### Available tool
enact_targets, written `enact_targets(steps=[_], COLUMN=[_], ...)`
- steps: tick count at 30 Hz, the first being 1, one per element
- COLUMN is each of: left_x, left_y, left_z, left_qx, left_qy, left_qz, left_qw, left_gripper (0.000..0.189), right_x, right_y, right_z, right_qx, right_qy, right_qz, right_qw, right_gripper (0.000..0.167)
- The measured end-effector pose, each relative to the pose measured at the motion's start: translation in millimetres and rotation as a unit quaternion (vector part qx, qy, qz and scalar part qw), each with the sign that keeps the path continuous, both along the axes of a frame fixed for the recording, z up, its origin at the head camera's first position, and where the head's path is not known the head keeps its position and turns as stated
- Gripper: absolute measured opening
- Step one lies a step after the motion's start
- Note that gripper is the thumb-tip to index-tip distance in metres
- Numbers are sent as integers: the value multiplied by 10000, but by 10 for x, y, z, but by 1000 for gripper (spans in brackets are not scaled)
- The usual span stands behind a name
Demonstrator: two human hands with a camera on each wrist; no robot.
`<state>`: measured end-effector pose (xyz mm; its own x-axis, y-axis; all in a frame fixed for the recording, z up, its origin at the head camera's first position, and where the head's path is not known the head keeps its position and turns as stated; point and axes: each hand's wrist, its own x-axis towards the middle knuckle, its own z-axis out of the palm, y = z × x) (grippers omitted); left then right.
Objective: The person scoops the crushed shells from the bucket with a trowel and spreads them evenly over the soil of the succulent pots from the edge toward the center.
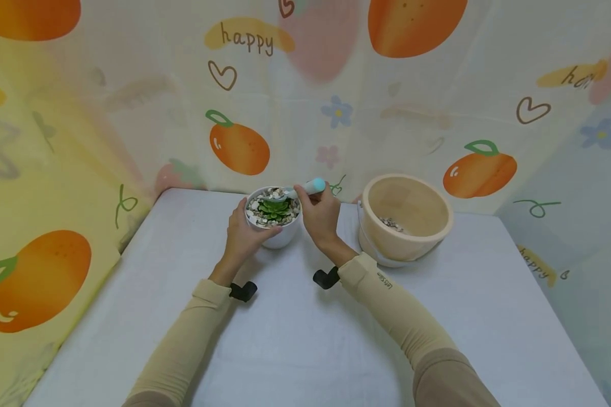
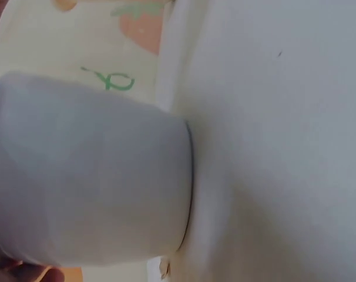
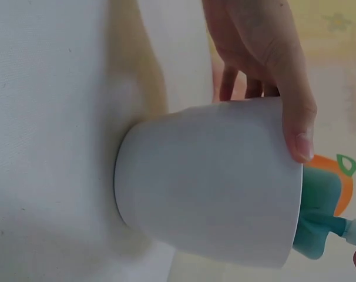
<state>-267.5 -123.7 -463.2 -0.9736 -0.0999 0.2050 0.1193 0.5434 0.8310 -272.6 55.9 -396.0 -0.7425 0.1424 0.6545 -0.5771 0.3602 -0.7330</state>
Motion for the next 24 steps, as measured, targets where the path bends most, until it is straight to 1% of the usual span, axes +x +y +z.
enact_targets(steps=[3, 6, 9, 11, 14, 19, 21, 24], left_x=[29, 49, 61, 57, 21, -75, -112, -155], left_y=[67, 118, 125, 93, -6, -176, -215, -246], left_z=[-4, -13, -11, -4, 8, 27, 28, 21], left_qx=[-27, -60, -70, -15, 127, 357, 405, 436], left_qy=[143, 278, 255, 147, -61, -316, -342, -381], left_qz=[281, 469, 441, 276, -124, -784, -957, -1111], left_qw=[9995, 9985, 9987, 9995, 9998, 9958, 9940, 9921], left_gripper=[113, 113, 114, 113, 112, 109, 108, 108], right_x=[-4, -6, -4, 0, -4, -14, -11, -10], right_y=[0, -5, -9, -10, -11, -10, -11, -12], right_z=[1, -3, -5, -6, -12, -23, -24, -29], right_qx=[-5, -14, -9, -20, -41, -44, -24, -8], right_qy=[-35, -68, -99, -119, -161, -209, -217, -228], right_qz=[20, 40, 59, 80, 100, 99, 91, 75], right_qw=[10000, 10000, 9999, 9999, 9998, 9997, 9997, 9997], right_gripper=[27, 27, 27, 27, 26, 26, 26, 26])
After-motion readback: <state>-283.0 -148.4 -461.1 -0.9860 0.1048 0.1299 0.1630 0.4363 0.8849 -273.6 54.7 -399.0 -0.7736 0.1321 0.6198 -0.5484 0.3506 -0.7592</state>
